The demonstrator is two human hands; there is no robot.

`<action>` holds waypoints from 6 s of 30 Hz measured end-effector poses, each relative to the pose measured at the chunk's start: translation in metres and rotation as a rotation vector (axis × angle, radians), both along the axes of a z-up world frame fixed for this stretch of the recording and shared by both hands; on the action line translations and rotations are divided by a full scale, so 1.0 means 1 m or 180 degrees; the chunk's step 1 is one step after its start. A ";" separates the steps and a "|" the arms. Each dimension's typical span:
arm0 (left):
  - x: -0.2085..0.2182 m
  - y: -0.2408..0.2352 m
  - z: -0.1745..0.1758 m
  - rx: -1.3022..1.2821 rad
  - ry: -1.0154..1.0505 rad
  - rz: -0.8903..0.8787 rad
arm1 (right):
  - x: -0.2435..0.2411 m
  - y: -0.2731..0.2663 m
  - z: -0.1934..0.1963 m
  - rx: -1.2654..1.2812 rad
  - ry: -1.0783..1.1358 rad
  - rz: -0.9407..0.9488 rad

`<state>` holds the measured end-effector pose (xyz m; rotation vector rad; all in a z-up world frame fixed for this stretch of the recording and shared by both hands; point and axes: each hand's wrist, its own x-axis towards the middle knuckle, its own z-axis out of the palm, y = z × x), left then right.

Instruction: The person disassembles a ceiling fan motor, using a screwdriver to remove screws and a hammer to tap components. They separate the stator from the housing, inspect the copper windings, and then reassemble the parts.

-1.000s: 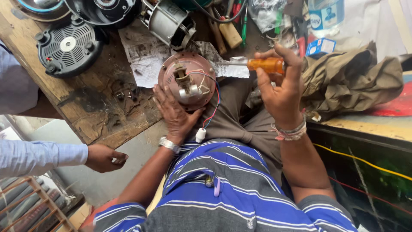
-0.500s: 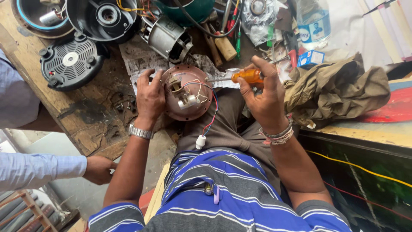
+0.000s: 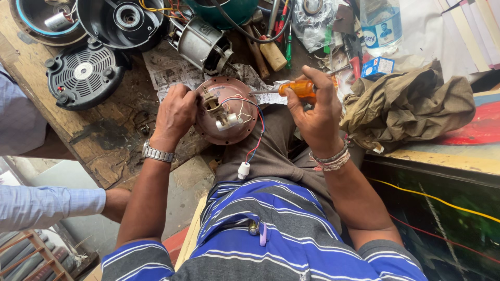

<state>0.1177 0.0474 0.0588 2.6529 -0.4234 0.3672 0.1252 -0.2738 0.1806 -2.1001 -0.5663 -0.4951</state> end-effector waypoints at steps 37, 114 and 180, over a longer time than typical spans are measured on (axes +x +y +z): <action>0.040 -0.014 0.018 -0.0251 0.1636 0.1138 | 0.029 0.043 0.081 -0.2180 -0.0403 0.0270; -0.070 -0.032 -0.063 -0.0410 0.0188 0.0317 | 0.071 0.071 -0.026 0.3505 0.1062 0.1211; -0.064 -0.045 -0.051 -0.0732 -0.0218 0.0193 | 0.083 0.017 0.100 -0.3401 0.0128 0.0811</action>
